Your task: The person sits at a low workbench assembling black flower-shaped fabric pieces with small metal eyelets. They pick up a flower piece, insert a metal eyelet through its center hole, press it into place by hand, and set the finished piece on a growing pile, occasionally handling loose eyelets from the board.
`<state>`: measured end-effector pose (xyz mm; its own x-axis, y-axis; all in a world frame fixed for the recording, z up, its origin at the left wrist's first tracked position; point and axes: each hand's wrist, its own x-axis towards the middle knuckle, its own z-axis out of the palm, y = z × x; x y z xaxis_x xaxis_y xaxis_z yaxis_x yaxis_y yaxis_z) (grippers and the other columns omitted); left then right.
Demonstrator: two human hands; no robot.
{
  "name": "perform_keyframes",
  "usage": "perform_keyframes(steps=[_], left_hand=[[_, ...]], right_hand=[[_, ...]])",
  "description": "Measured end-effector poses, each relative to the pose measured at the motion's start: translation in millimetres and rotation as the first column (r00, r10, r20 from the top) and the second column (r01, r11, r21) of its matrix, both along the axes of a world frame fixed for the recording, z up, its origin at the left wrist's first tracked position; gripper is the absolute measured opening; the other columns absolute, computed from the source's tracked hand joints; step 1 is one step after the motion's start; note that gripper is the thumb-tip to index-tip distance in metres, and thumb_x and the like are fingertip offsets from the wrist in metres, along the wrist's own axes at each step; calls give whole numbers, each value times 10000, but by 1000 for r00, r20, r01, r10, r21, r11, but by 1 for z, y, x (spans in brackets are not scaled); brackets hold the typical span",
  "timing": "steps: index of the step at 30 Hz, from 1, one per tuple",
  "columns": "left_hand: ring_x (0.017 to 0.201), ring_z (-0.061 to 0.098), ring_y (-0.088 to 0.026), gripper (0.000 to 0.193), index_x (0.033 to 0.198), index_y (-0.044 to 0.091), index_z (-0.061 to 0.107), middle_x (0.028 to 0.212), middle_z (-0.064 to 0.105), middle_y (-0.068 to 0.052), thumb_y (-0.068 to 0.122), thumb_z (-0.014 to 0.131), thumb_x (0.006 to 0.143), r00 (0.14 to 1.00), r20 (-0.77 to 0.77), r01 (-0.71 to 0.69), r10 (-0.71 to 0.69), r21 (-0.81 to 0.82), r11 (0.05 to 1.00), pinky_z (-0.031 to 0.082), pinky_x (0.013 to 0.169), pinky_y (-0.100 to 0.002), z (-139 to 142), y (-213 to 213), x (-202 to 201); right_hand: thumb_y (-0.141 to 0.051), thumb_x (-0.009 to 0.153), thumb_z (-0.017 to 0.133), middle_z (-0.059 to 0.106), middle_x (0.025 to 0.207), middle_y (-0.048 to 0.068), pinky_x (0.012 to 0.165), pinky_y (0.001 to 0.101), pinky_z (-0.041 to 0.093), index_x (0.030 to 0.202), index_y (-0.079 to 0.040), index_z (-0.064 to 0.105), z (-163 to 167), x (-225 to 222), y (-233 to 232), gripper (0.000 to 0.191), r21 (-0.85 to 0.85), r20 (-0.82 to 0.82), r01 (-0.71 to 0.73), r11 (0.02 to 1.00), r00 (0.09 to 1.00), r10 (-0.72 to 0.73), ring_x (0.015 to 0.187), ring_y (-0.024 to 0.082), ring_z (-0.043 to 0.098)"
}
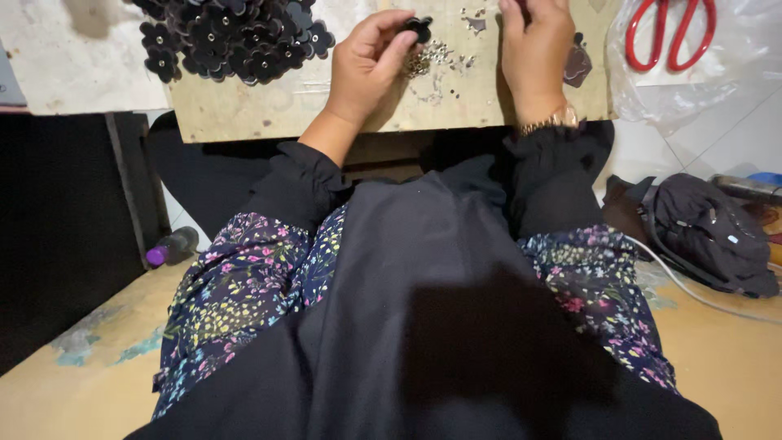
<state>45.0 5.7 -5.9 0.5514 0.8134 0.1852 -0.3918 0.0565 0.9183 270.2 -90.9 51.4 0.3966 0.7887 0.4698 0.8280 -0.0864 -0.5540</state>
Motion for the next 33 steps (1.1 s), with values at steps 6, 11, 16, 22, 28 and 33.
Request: perform_keyframes(steps=[6, 11, 16, 22, 28, 33], left_hand=[[891, 635, -101, 331, 1408, 21, 534, 1089, 731, -93, -26, 593, 1085, 976, 208, 108, -62, -215, 971, 530, 777, -258, -11, 4, 2], [846, 619, -98, 273, 1353, -1, 582, 1076, 747, -106, -11, 600, 1081, 954, 282, 197, -105, -320, 927, 509, 752, -259, -11, 9, 2], [812, 634, -86, 208, 1275, -39, 638, 1044, 744, -71, 16, 633, 1074, 978, 178, 159, -108, -303, 940, 530, 739, -255, -6, 15, 1], [802, 629, -66, 167, 1202, -45, 686, 971, 728, -31, 30, 652, 1057, 978, 167, 173, -128, -289, 941, 522, 719, -240, -6, 14, 0], [819, 657, -67, 160, 1195, -41, 688, 978, 740, -34, 23, 640, 1057, 978, 161, 173, -132, -281, 944, 536, 730, -241, -12, 17, 4], [845, 680, -81, 176, 1208, -39, 688, 983, 746, -49, 29, 640, 1053, 987, 129, 132, -101, -269, 954, 579, 769, -256, -8, 16, 3]], right_hand=[[-214, 1001, 807, 702, 862, 199, 696, 463, 495, 933, 3, 741, -16, 10, 12, 236, -160, 6, 51, 986, 999, -51, 808, 402, 661], [-129, 1000, 755, 696, 912, 181, 730, 429, 516, 989, 5, 723, -13, 4, 15, 138, -2, 160, -1, 1000, 987, 1, 840, 377, 658], [-79, 1010, 787, 674, 935, 100, 711, 316, 534, 998, -9, 718, 1, -46, 15, 99, 110, -281, -125, 986, 948, 151, 811, 215, 663], [-25, 1006, 774, 641, 1023, 82, 697, 278, 546, 1033, -14, 706, 16, -91, 24, 74, 155, -304, -216, 964, 918, 254, 855, 167, 677], [-12, 989, 799, 659, 1006, 87, 682, 281, 570, 1018, -24, 719, 16, -92, 25, 86, 190, -223, -212, 959, 941, 253, 857, 185, 684], [10, 966, 796, 689, 1078, 113, 817, 307, 603, 1083, -19, 741, 12, -94, 23, 132, 209, -98, -246, 946, 958, 271, 943, 228, 721]])
